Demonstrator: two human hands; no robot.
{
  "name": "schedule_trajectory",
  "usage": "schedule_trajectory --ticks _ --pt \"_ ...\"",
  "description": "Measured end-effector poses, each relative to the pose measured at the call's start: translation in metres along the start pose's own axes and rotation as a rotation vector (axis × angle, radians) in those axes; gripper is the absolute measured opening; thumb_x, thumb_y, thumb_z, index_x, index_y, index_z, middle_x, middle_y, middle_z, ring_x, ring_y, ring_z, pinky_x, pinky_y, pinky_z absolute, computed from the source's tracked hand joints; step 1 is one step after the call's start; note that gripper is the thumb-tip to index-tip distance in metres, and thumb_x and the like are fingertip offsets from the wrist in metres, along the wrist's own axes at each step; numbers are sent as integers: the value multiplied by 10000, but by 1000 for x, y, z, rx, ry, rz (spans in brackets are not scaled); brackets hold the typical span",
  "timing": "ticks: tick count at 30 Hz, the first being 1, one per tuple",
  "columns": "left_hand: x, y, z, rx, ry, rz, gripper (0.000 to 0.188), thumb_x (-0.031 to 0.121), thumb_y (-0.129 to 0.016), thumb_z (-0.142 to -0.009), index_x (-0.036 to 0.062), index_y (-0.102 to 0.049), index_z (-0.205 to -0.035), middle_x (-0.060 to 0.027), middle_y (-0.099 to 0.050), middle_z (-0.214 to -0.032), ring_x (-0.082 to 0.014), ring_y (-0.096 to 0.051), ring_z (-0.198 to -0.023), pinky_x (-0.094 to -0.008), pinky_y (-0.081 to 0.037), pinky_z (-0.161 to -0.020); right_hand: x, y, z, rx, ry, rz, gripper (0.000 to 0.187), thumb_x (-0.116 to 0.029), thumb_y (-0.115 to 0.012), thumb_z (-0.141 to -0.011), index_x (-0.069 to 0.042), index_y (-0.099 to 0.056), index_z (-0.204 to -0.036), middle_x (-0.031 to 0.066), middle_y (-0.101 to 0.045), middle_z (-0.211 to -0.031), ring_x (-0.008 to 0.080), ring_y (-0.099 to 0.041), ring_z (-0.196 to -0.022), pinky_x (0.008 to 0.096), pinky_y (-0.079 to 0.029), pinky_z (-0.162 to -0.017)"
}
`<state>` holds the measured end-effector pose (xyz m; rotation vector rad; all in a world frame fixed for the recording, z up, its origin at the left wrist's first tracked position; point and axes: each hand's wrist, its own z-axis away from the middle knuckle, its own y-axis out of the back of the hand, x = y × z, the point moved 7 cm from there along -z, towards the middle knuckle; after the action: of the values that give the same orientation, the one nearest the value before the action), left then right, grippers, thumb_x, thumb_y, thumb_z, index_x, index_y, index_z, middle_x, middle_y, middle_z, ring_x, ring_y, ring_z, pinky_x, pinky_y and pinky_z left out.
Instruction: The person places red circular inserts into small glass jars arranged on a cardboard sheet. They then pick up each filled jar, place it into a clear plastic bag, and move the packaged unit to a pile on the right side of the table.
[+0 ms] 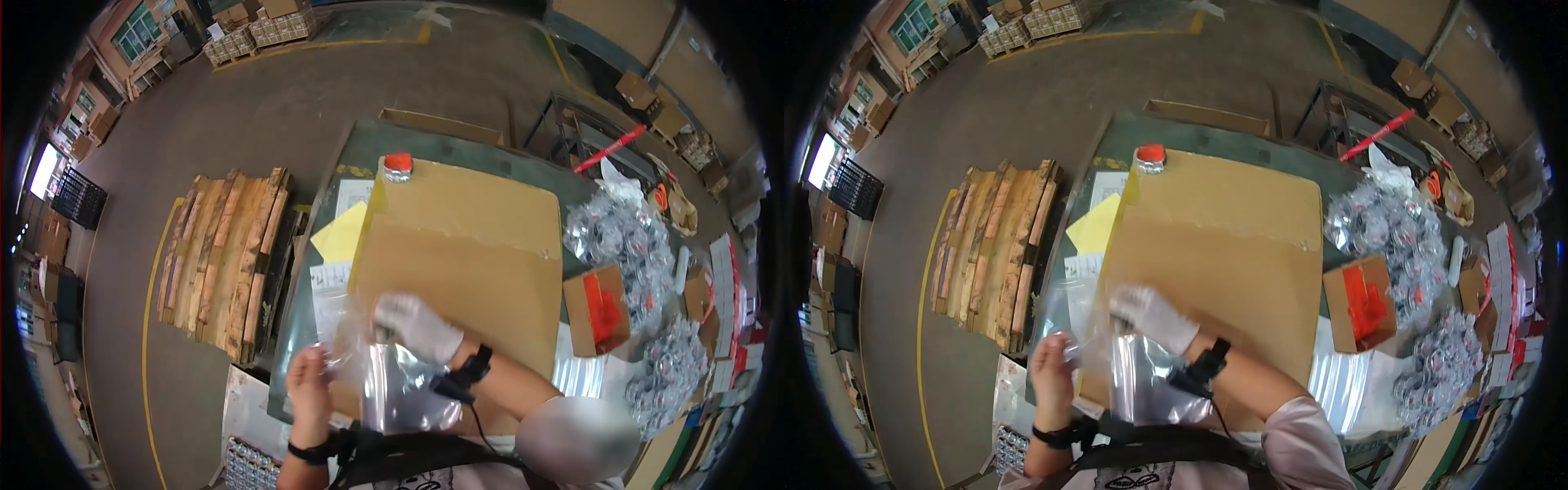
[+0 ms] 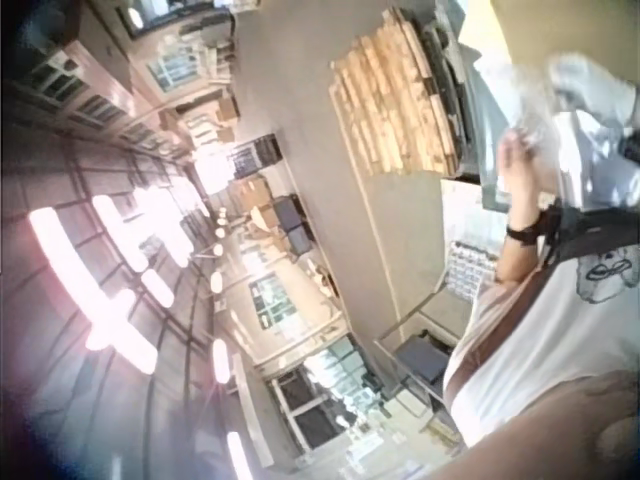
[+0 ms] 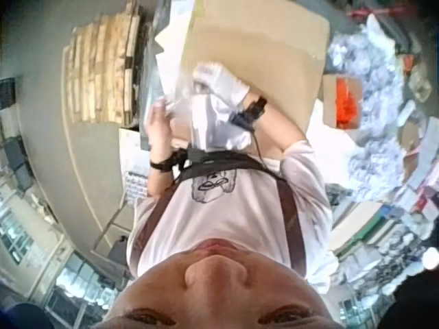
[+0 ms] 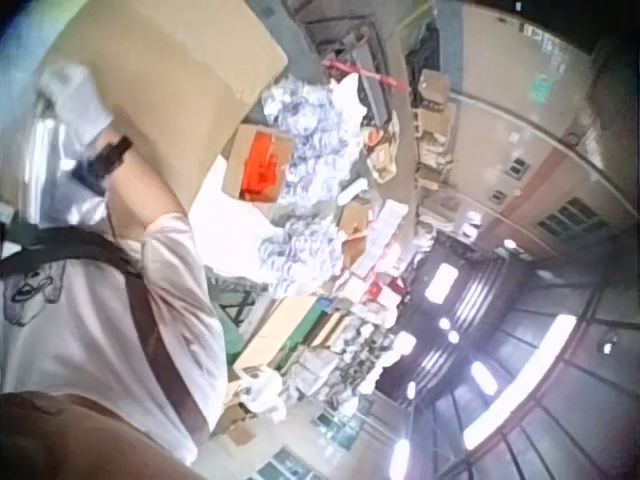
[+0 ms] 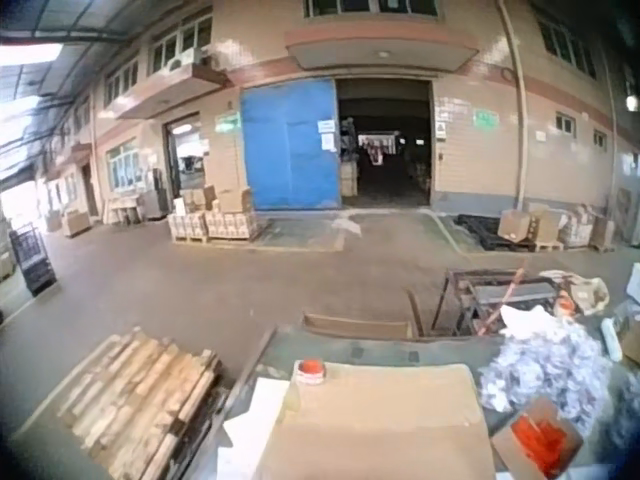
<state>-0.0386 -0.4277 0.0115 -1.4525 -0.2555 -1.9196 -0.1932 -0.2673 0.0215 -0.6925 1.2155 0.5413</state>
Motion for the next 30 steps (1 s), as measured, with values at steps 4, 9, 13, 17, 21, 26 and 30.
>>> schedule_trajectory --ticks 4,9,13,17,21,26,30 --pt "41 53 -33 122 -80 -69 106 180 -560 -972 87 -611 -968 22 -584 -793 -71 -525 -659 -221 -423 -567 -53 125 -137 666 278 1151 254 -209 -529 -904 -6 -620 -1027 201 -659 -917 377 -645 -808 454 -532 -713" --pt "88 29 -37 47 -137 -431 119 161 -487 -1002 68 -554 -967 15 -531 -823 -61 -469 -664 -215 -395 -582 -29 214 -249 611 -102 1355 246 -183 -478 -897 -49 -669 -976 212 -678 -973 379 -660 -894 462 -536 -763" --pt "73 -32 -50 -43 -530 -987 110 13 -570 -908 11 -532 -1011 -112 -573 -784 -208 -565 -677 -312 -463 -609 -51 182 -203 443 -157 1320 248 -220 -486 -896 -68 -662 -983 208 -663 -1017 381 -637 -967 475 -508 -818" --pt "-13 -124 -28 -583 -628 -964 146 163 -598 -862 42 -627 -937 -180 -629 -934 -373 -636 -825 -457 -522 -719 -84 137 -40 431 198 1089 301 -249 -571 -900 -2 -603 -1069 226 -643 -1005 389 -617 -939 439 -494 -815" --pt "-129 -209 50 -1010 -168 -859 200 240 -567 -881 107 -688 -969 -189 -667 -952 -362 -642 -893 -464 -507 -779 -71 74 146 591 -43 395 350 -16 -588 -819 53 -535 -1157 145 -670 -994 230 -679 -848 332 -542 -740" --pt "-228 -185 92 -644 430 -529 231 266 -532 -927 146 -654 -1083 -166 -677 -912 -369 -646 -801 -475 -509 -721 94 70 270 609 114 757 376 -120 -596 -879 43 -500 -1205 182 -590 -1129 275 -590 -1025 387 -457 -919" --pt "-174 -191 131 -631 -356 -853 251 253 -529 -938 174 -626 -1155 -138 -689 -944 -341 -660 -768 -442 -530 -686 126 46 289 313 17 1420 374 -204 -596 -903 4 -528 -1206 179 -589 -1142 296 -589 -1038 393 -457 -899"
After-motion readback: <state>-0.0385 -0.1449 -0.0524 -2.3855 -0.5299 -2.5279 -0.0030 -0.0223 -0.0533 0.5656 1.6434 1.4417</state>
